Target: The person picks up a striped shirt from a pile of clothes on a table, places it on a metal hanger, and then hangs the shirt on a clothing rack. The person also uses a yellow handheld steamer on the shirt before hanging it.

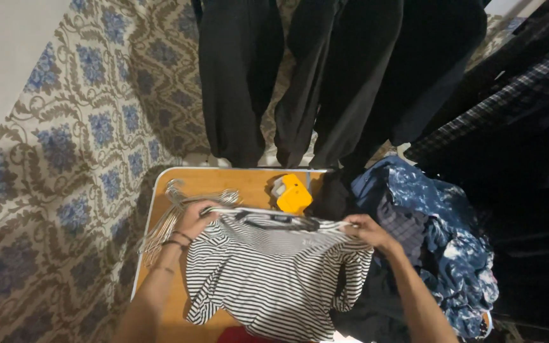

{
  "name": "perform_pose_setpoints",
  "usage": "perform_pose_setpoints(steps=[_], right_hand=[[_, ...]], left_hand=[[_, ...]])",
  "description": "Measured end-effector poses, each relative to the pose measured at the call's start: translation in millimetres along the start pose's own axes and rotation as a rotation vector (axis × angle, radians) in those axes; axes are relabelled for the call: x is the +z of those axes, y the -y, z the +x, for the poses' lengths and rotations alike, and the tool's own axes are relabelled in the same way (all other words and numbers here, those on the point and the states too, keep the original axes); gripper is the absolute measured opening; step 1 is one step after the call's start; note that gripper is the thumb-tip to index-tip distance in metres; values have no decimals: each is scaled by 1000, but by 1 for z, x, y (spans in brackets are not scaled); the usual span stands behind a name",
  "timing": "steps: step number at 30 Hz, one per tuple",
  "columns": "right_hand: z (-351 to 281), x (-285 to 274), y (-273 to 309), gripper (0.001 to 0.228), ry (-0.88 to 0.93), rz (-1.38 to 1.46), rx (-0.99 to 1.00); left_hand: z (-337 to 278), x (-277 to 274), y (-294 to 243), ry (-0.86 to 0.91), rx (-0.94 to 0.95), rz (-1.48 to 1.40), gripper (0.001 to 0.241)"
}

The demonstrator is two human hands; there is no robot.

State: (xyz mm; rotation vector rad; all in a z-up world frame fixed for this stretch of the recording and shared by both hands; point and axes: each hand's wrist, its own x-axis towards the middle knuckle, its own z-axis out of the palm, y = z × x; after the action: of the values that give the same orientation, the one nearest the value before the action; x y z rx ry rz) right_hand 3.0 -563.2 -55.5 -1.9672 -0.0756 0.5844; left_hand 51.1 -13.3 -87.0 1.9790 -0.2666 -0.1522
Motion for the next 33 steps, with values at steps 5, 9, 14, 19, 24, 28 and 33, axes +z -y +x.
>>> perform_pose_setpoints(steps=[5,9,14,19,24,28,33], right_hand=[[-50,-14,38,21,433,-62,118],[-41,-10,25,24,365,-89,-71],[20,18,-9,21,-336,-186,-26],[24,33,-5,24,-544,-289,-14],[-11,31,11,24,-595,-237,-179],[-2,22,13,24,-600,-185,-283],[55,41,-23,25,-828,-191,-94]], left_hand=[[-38,-31,-13,267,-211,-39,23],[-46,-39,-47,278,-282,100,20],[-7,-2,17,0,-60,45,21],[-4,22,14,-114,-28,300,18],[-17,31,32,-216,-33,55,19],[4,27,-16,-303,-178,83,18],[31,45,-20,-441,-100,428,37]])
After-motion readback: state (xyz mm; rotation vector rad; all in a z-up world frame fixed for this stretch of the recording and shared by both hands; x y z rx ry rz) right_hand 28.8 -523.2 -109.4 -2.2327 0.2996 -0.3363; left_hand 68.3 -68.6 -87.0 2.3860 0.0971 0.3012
